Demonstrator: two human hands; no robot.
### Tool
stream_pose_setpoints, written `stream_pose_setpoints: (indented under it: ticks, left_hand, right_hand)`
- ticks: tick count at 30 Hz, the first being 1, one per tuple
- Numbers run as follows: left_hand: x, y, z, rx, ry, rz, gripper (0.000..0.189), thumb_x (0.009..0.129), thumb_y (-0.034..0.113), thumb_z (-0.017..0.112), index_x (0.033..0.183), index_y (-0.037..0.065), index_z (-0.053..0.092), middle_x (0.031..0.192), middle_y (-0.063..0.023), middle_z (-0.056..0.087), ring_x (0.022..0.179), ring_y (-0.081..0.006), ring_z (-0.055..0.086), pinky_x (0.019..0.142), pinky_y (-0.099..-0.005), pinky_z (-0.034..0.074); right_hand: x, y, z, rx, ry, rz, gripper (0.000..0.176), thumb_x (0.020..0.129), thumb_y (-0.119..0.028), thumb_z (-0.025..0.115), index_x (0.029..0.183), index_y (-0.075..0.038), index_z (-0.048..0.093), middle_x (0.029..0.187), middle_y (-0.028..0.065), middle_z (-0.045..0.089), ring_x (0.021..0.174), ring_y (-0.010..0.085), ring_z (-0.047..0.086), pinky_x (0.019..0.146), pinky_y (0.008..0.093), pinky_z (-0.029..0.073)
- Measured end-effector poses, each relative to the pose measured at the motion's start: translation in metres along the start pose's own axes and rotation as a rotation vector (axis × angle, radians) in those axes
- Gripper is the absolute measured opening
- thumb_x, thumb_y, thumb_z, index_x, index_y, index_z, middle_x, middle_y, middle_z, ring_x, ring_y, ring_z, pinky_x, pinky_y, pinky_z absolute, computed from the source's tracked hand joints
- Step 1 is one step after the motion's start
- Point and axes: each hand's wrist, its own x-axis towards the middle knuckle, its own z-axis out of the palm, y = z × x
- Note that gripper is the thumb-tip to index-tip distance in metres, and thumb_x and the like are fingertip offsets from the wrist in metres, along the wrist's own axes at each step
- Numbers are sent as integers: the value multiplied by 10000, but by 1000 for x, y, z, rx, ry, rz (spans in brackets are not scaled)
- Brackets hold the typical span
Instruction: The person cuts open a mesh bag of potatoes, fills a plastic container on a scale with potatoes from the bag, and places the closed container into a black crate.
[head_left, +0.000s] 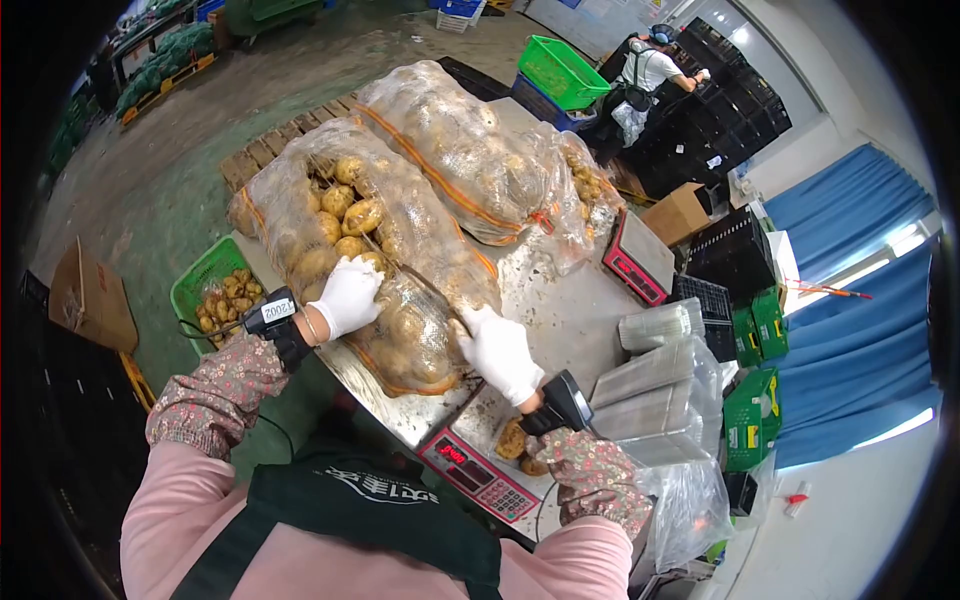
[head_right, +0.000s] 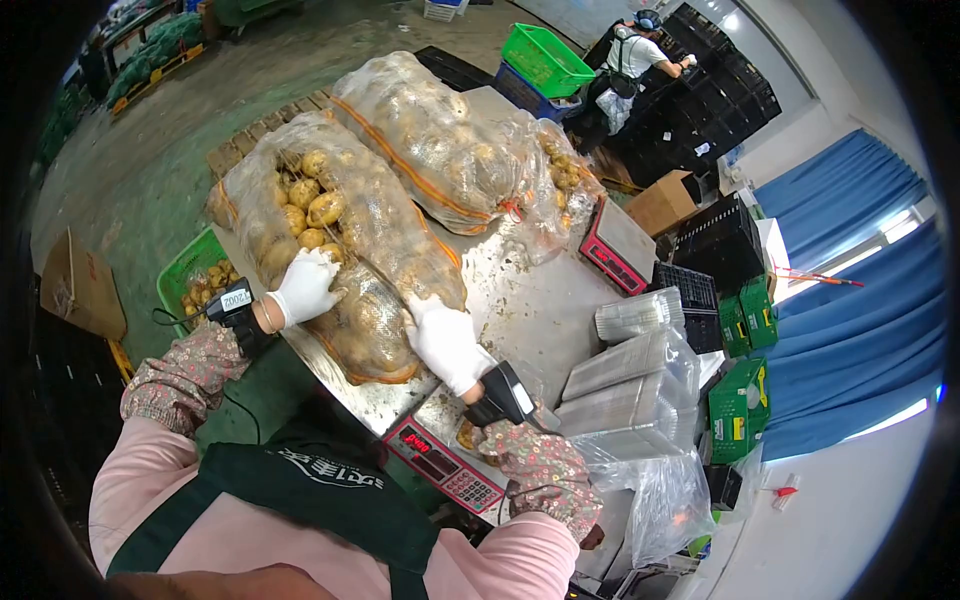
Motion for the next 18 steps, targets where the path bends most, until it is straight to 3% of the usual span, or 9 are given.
stream_pose_setpoints:
  ticks: [4,7,9,11,13,15,16,18]
  left_hand:
    - [-1,-2,17,-111,139,-52,266,762,267,693,814,12,640,854,-158,627,885,-348,585,815,-436,429]
    - [-6,-10,11,-277,-15,-159,224,737,240,679,819,33,651,858,-153,636,911,-332,592,804,-425,418]
    - [-13,-13,9,-324,-29,-129,240,739,248,691,819,25,647,864,-163,638,908,-343,591,797,-430,415]
    - [-18,-8,4,-287,15,-65,267,747,275,693,833,24,656,884,-165,644,916,-343,595,803,-434,420]
    - [-13,5,12,-259,2,-48,342,744,302,684,906,2,653,888,-178,646,928,-342,598,823,-439,427]
    - [-9,27,22,-99,-164,-93,440,750,317,665,1007,-39,630,894,-195,648,938,-344,601,850,-443,434]
    - [-8,35,31,-59,-104,-125,524,759,343,661,1070,-74,600,897,-207,650,935,-352,601,856,-442,442]
    - [-4,35,38,-101,-87,-169,513,763,330,660,1076,-72,604,903,-208,651,934,-353,601,854,-438,444]
  right_hand:
    - [3,5,23,31,-44,-50,203,864,-208,594,1034,-97,601,806,156,630,694,337,647,598,433,510]
    - [-11,11,7,-1,-122,-63,280,857,-204,597,1115,-96,593,850,158,631,721,331,649,612,430,511]
    - [-31,15,-14,-107,-208,-44,375,868,-210,591,1227,-107,563,876,148,615,724,315,639,614,427,512]
    - [-47,22,-16,-121,-183,-63,342,878,-212,583,1208,-118,573,849,133,607,695,310,629,605,423,511]
    - [-45,20,-20,-107,-130,-33,336,879,-212,583,1201,-119,576,843,129,608,701,310,631,602,422,510]
    - [-39,17,-23,-92,-76,-2,329,879,-213,582,1195,-120,578,838,125,608,706,309,634,600,421,510]
    - [-34,14,-24,-71,-63,-4,290,882,-230,584,1157,-139,596,837,125,613,701,316,634,591,423,512]
    - [-31,10,-20,-14,-14,-46,255,888,-248,583,1122,-151,611,831,129,616,704,325,637,594,427,514]
